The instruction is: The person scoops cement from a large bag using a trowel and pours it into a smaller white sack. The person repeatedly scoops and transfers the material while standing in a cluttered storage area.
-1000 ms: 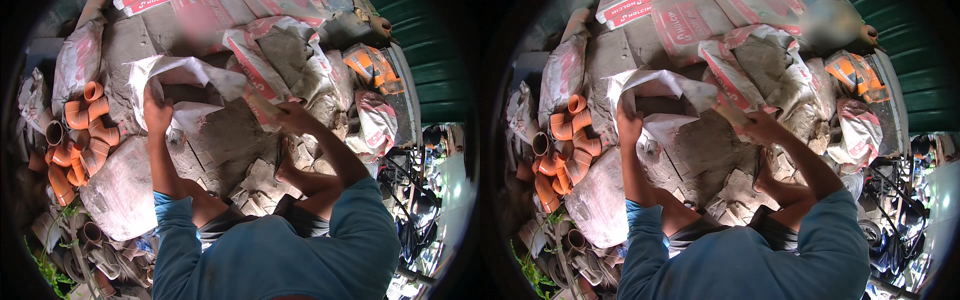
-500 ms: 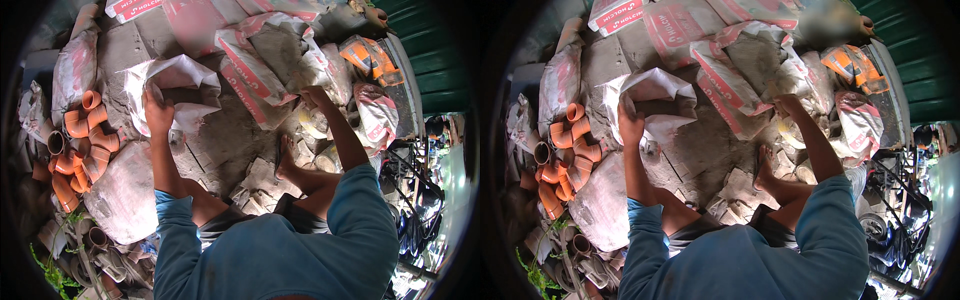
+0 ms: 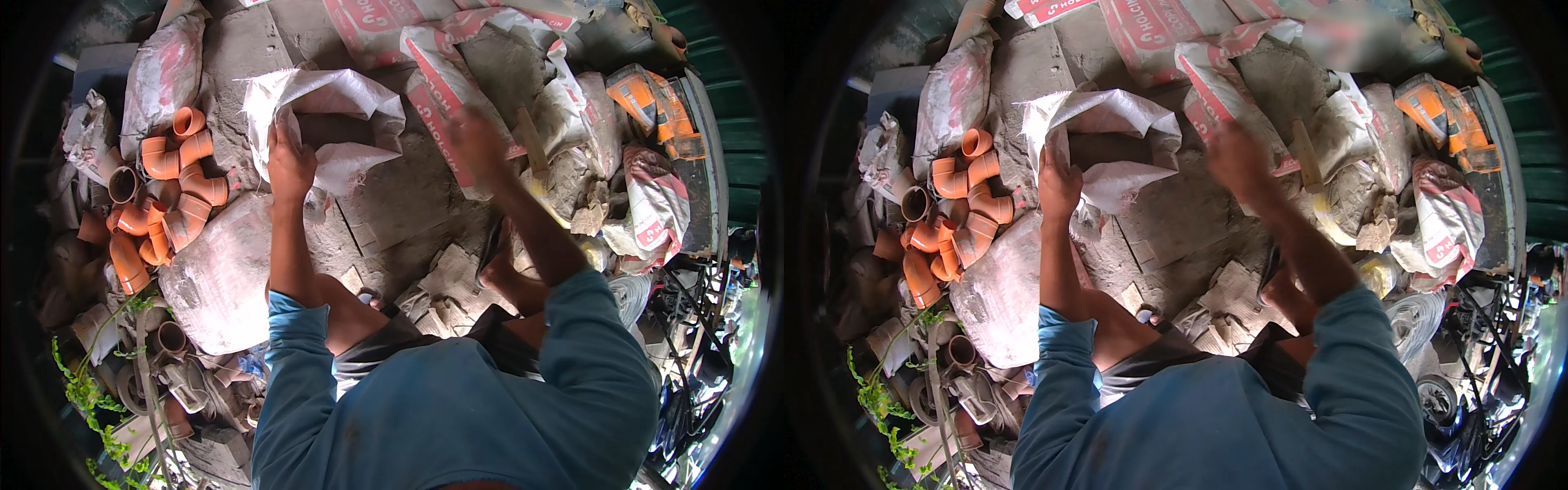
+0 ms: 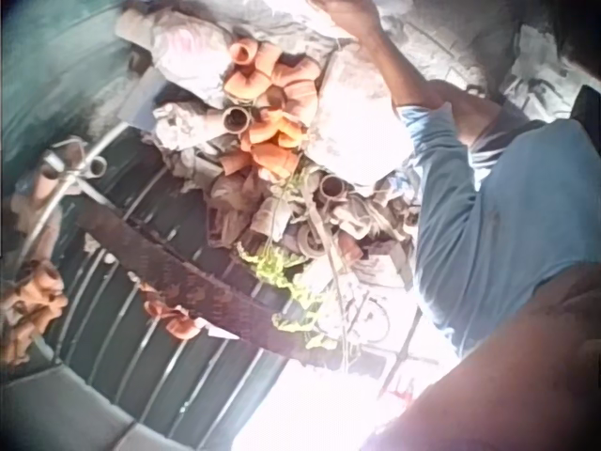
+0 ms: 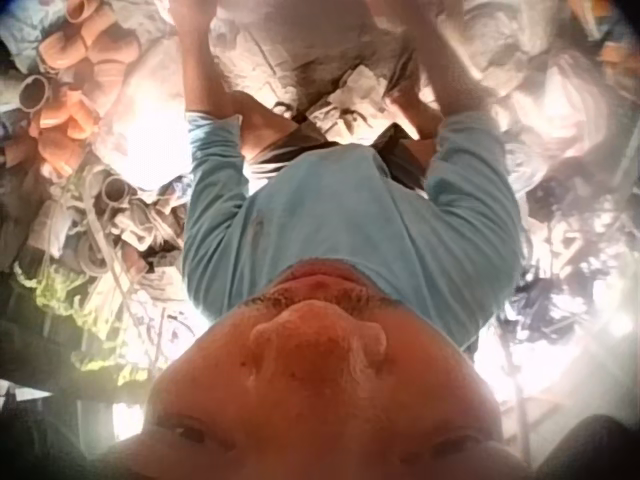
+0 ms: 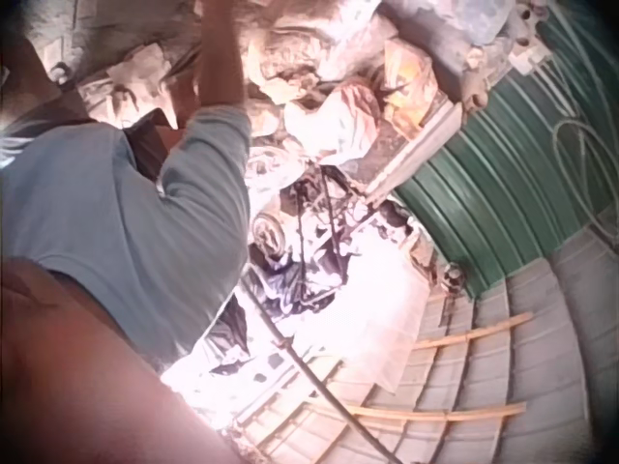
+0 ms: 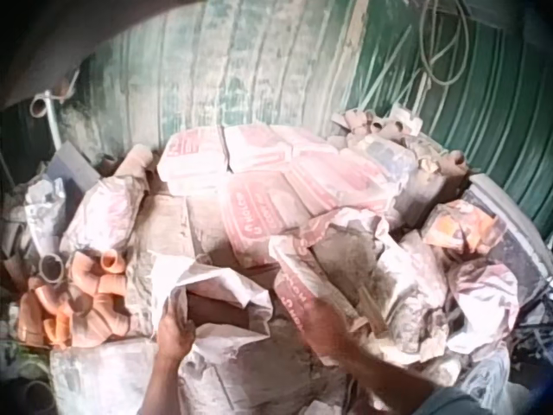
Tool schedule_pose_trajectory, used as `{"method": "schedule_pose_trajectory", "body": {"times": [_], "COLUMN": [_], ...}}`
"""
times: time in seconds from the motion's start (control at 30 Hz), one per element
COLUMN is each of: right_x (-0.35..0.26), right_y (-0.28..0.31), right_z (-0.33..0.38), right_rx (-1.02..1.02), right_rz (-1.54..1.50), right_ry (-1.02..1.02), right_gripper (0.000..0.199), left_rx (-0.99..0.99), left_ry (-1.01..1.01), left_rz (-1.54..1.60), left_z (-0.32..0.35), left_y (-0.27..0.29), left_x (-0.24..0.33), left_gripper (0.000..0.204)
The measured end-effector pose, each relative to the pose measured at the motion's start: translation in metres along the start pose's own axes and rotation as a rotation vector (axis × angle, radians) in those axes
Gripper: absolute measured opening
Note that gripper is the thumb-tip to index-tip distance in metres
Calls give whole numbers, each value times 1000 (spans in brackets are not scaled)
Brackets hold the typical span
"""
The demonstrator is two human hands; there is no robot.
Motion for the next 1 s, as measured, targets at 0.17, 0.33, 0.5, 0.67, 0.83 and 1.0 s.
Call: {"method": "schedule_pose_trajectory", "body": {"times": [0.17,0.33,0.5,0.67,0.83,1.0], "right_x": [27,35,1,-59,-111,-78], "right_y": [-200,-286,-212,-118,0,11], "right_z": [44,22,-49,-93,-119,-103], "right_rx": [-348,-264,-57,13,46,-226], "right_rz": [-767,-1394,-1014,-1091,-567,-263], "right_ry": [-1084,-994,-250,-261,223,62], "right_gripper": [50,41,30,24,31,37], "left_rx": [-19,37,113,133,208,132], "left_ry": [23,52,117,190,157,285], "left_rz": [-61,-25,528,851,895,729], "left_z": [6,12,-6,-28,-27,-12], "left_y": [6,16,24,57,83,58], "left_x": [1,-10,-19,-4,14,-7], "left_gripper": [71,69,73,83,83,80]}}
Point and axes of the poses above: each hand's wrist, its own z-axis away from the middle knuckle, its own y-axis out of the back of the hand, x = y × z, the point moved 8 cm from there along -z, towards the middle knuckle, and after that the axes turned 9 degrees about -z, right-handed, at the moved point
